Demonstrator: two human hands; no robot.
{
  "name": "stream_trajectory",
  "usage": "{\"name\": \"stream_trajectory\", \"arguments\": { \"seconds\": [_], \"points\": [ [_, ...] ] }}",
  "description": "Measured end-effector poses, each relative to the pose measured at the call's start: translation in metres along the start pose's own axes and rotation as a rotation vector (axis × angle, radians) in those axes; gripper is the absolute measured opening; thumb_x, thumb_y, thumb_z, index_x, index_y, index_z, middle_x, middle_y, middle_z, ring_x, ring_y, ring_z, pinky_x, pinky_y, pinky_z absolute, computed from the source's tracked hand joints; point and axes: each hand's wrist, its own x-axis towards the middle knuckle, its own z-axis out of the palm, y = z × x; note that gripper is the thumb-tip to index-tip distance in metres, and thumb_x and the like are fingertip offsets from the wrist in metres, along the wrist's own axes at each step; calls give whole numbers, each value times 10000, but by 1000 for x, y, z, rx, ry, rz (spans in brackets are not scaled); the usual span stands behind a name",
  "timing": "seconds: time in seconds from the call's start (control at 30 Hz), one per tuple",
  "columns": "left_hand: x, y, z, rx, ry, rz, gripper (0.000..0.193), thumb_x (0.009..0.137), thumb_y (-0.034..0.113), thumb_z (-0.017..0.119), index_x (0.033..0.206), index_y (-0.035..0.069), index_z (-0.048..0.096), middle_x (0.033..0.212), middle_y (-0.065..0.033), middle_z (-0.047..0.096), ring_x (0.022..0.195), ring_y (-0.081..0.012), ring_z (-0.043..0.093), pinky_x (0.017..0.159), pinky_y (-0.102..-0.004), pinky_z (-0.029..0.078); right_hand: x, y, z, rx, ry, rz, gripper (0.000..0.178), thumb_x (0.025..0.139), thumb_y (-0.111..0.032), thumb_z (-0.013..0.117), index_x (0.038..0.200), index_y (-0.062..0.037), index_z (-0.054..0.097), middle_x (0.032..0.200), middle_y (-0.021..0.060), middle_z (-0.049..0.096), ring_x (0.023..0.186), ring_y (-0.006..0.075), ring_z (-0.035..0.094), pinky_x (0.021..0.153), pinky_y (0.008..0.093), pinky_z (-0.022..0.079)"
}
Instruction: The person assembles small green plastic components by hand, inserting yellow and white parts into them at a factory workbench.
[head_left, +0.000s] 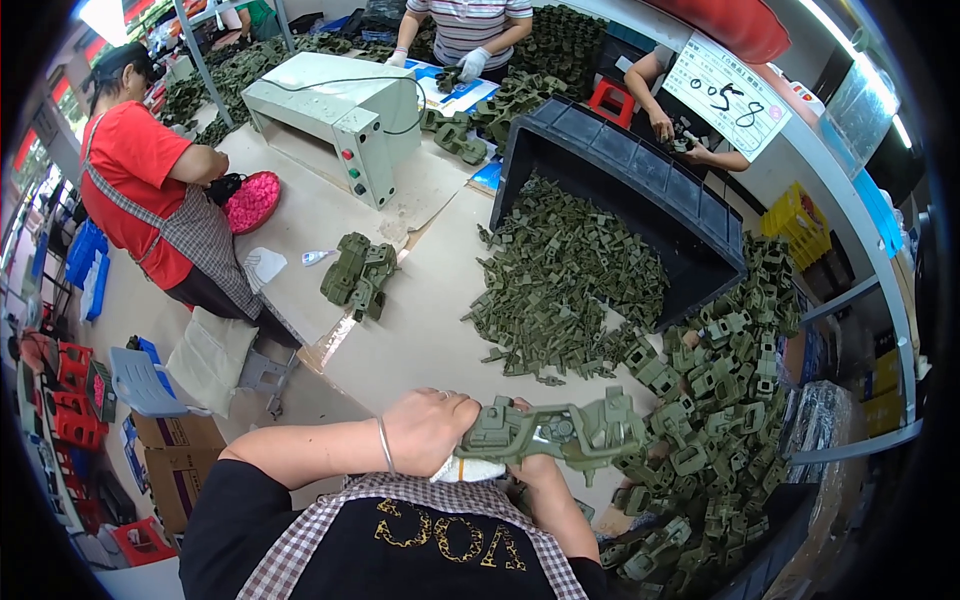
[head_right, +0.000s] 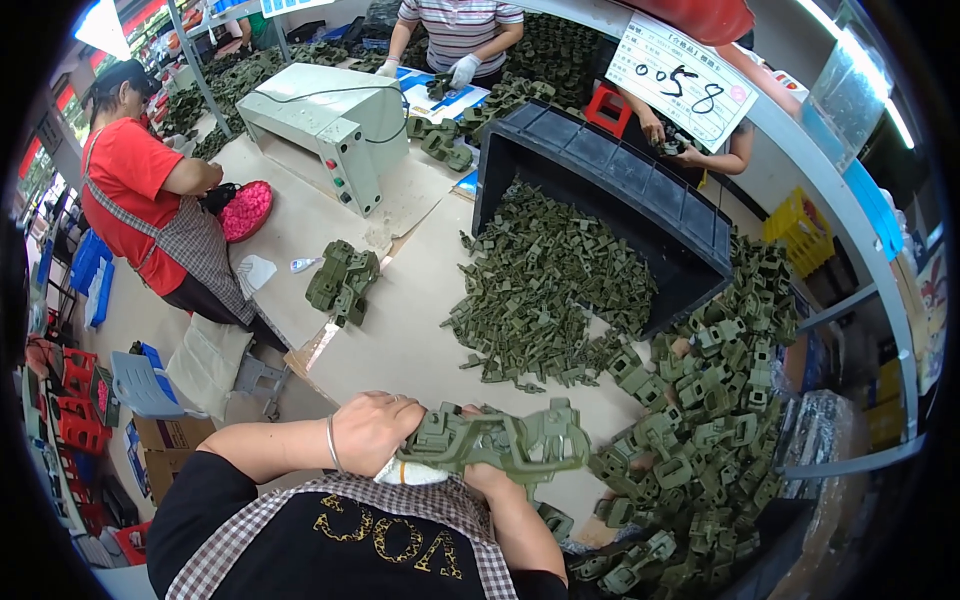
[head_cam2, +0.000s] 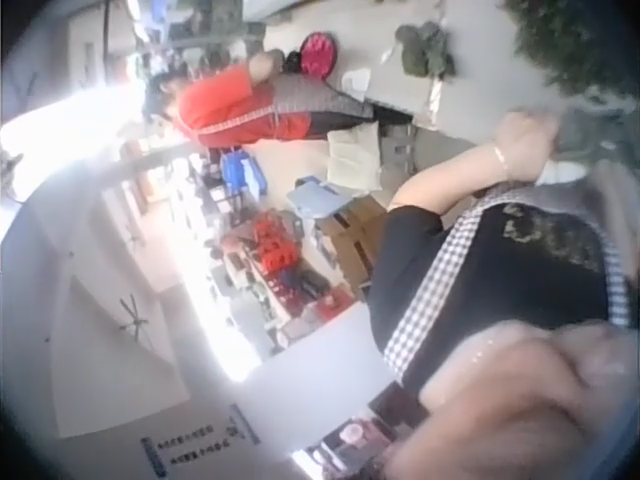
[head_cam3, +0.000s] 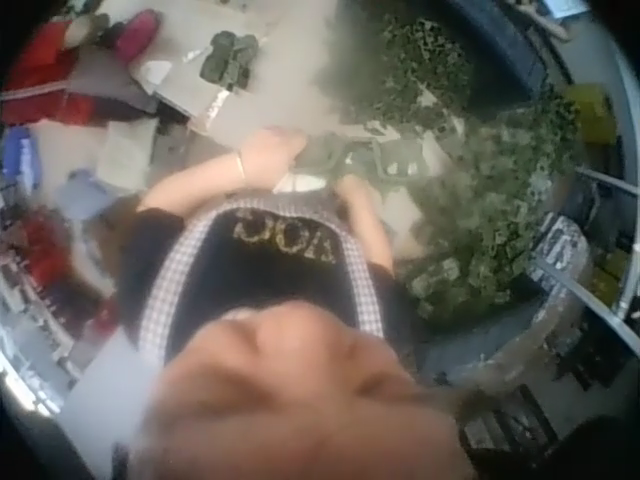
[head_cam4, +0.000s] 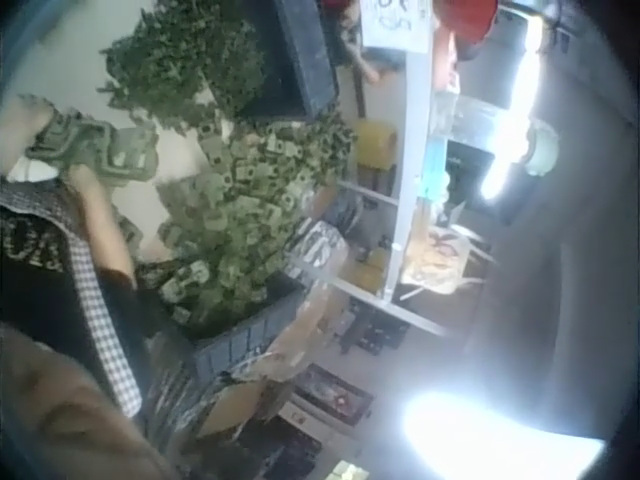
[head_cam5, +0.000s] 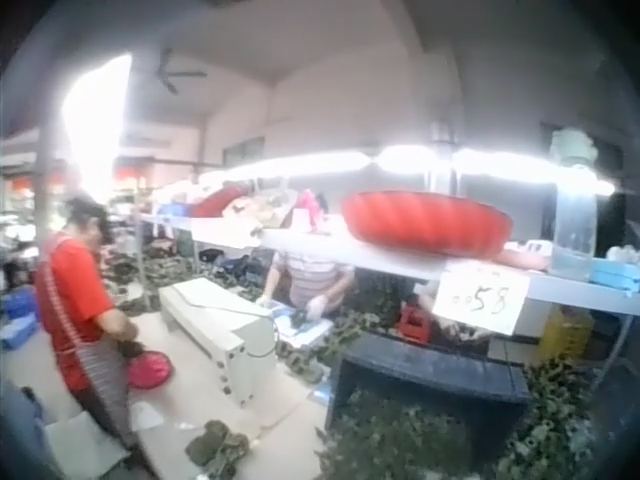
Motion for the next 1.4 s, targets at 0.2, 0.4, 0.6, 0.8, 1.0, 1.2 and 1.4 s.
{"name": "stream_trajectory", "arguments": {
  "seconds": [0.2,0.4,0.6,0.8,1.0,1.2,1.4],
  "points": [
    [1,-6,4,80,-15,-58,263,620,77,508,842,-47,437,743,-187,552,644,-330,571,595,-394,455,4,-11,4,-287,49,-244,299,712,-71,598,1004,-23,560,1007,125,566,930,270,531,815,343,401],
    [6,-16,2,-68,-165,-166,295,625,82,520,863,-58,416,730,-191,568,675,-351,581,577,-417,461,13,-18,-3,-172,-21,-40,273,699,-17,582,970,-8,558,933,97,584,879,215,554,766,315,428],
    [6,-29,16,-49,-224,-220,323,664,146,561,873,-47,408,730,-196,580,690,-357,582,582,-419,461,21,-1,-8,-480,-67,6,245,682,-39,612,923,-18,572,907,102,583,861,228,554,743,328,430],
    [14,-55,27,-271,-414,-256,559,692,350,645,1033,-24,407,921,-234,562,866,-360,558,733,-406,450,31,-15,-13,-591,-142,252,249,691,-138,614,910,-21,585,897,164,596,816,301,572,706,359,441],
    [13,-71,47,-857,17,43,910,665,283,713,1335,44,146,1316,-154,315,1174,-274,377,968,-343,303,15,-6,0,-729,-234,280,261,726,-144,528,950,-23,582,905,206,585,868,351,559,773,397,443],
    [16,-41,58,-96,305,-108,392,692,209,624,1055,94,531,832,-65,533,735,-241,567,656,-333,453,-18,36,-11,-553,-147,472,510,715,-256,605,1133,0,462,1091,239,493,1031,373,461,874,395,378],
    [7,-58,63,58,422,-149,351,670,209,653,990,89,572,785,-52,522,682,-236,556,592,-333,449,-82,89,-2,-980,108,839,808,684,-326,653,1309,-70,209,1155,223,358,1062,395,375,874,449,360]
  ]
}}
